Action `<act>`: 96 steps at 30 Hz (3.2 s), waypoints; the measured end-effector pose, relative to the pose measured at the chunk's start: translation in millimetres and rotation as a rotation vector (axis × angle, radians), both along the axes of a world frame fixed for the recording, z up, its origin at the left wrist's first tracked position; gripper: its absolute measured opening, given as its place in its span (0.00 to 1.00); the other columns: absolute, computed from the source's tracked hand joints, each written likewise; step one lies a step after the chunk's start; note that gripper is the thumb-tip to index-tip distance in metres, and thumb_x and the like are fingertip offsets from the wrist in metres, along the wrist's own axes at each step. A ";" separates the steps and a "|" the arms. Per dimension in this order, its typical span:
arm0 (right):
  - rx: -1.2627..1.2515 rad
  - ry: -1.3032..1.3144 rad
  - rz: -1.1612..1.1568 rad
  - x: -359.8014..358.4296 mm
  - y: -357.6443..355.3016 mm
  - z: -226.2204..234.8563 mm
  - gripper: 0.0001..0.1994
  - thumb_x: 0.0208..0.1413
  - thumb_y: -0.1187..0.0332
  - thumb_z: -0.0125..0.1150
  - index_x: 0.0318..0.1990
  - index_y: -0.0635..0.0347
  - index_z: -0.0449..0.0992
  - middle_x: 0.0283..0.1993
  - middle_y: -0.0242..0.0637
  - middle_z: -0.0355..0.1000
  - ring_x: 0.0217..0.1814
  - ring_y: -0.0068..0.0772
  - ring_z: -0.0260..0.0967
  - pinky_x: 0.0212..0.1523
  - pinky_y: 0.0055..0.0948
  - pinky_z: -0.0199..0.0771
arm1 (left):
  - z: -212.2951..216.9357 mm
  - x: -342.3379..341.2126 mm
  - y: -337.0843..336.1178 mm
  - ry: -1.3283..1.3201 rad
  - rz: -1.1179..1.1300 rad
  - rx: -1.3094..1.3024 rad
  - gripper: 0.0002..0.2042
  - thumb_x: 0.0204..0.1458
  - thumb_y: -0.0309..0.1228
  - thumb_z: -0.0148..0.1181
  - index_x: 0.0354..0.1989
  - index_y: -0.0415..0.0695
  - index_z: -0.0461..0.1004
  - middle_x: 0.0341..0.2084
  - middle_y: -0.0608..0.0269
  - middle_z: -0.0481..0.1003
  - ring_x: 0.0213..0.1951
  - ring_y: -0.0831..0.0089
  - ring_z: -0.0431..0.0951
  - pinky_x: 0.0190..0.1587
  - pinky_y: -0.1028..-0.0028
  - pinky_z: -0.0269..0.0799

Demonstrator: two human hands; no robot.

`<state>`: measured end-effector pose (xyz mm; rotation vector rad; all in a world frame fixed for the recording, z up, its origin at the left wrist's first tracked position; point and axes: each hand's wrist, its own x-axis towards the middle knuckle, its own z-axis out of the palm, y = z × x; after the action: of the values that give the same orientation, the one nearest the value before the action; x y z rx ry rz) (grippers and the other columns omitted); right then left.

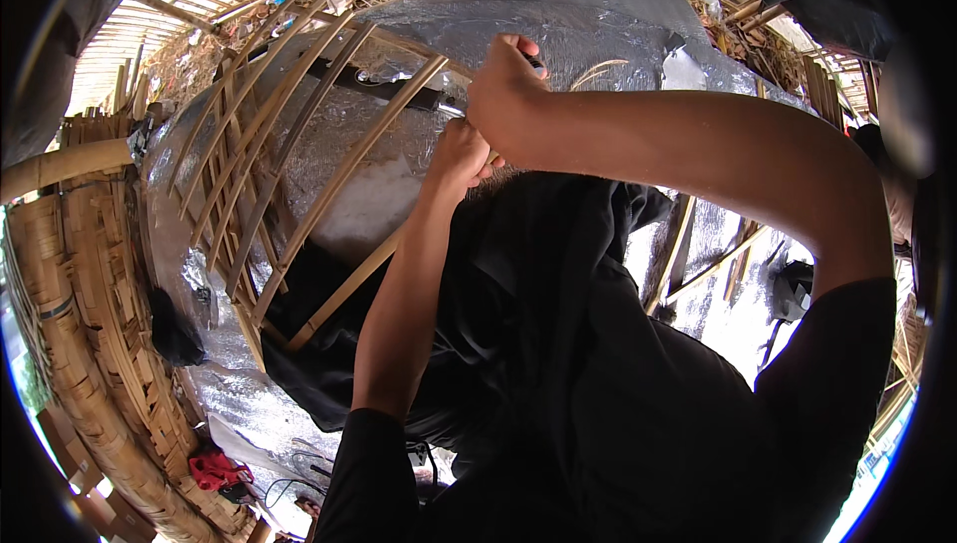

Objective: The person assembles a wooden frame by placing small wooden strips and securing them with a hammer.

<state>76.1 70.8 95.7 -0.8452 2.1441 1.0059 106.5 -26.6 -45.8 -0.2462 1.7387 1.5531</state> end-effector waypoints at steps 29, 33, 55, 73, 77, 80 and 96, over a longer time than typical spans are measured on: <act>-0.914 0.335 -1.419 92.1 209.2 -151.6 0.26 0.60 0.48 0.61 0.52 0.65 0.74 0.44 0.60 0.78 0.48 0.61 0.79 0.48 0.53 0.78 | 72.0 -25.3 -23.4 0.080 -0.095 -0.011 0.11 0.66 0.37 0.58 0.40 0.41 0.77 0.23 0.68 0.74 0.17 0.85 0.66 0.16 0.80 0.56; -0.914 0.617 -0.899 83.9 167.8 -117.7 0.28 0.64 0.47 0.58 0.58 0.64 0.72 0.58 0.55 0.71 0.59 0.55 0.75 0.59 0.57 0.73 | 54.9 -26.8 -28.9 0.172 -0.089 -0.056 0.11 0.64 0.36 0.60 0.38 0.39 0.78 0.24 0.67 0.76 0.19 0.83 0.69 0.20 0.79 0.61; -1.588 0.401 -0.950 72.6 72.7 -165.5 0.12 0.63 0.68 0.59 0.29 0.64 0.80 0.23 0.50 0.75 0.25 0.55 0.76 0.28 0.44 0.74 | -24.8 -8.4 -13.3 0.496 -0.191 -0.341 0.10 0.61 0.33 0.62 0.37 0.37 0.81 0.27 0.53 0.84 0.32 0.64 0.87 0.39 0.65 0.79; -1.644 0.325 -0.990 81.2 66.1 -169.5 0.09 0.61 0.71 0.61 0.30 0.65 0.80 0.24 0.52 0.75 0.27 0.53 0.78 0.29 0.42 0.76 | -20.3 -5.5 -6.2 0.524 -0.156 -0.352 0.09 0.55 0.24 0.57 0.37 0.33 0.81 0.28 0.52 0.84 0.32 0.66 0.87 0.38 0.69 0.80; -1.630 0.322 -1.034 81.9 64.5 -172.1 0.09 0.62 0.71 0.60 0.31 0.65 0.81 0.24 0.49 0.76 0.27 0.51 0.78 0.30 0.40 0.76 | -30.6 -6.6 -10.6 0.480 -0.131 -0.312 0.09 0.53 0.26 0.59 0.36 0.34 0.82 0.29 0.51 0.84 0.34 0.65 0.87 0.40 0.68 0.79; -1.605 0.313 -1.059 83.5 64.9 -175.4 0.10 0.63 0.70 0.59 0.31 0.64 0.81 0.24 0.47 0.77 0.27 0.48 0.80 0.30 0.39 0.77 | -25.7 -5.8 -10.9 0.461 -0.160 -0.352 0.11 0.53 0.32 0.63 0.38 0.35 0.83 0.33 0.48 0.84 0.39 0.58 0.86 0.44 0.64 0.79; -1.507 0.230 -1.133 69.9 74.9 -166.6 0.10 0.63 0.67 0.59 0.39 0.66 0.80 0.34 0.54 0.81 0.36 0.60 0.80 0.40 0.47 0.80 | -3.0 -11.8 -18.5 0.168 -0.159 -0.150 0.14 0.63 0.33 0.60 0.44 0.30 0.79 0.35 0.53 0.82 0.41 0.67 0.86 0.34 0.69 0.79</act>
<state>146.0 145.7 -70.8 0.1377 2.7045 -1.2575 94.7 -45.0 -48.8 -0.0502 1.9585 1.3630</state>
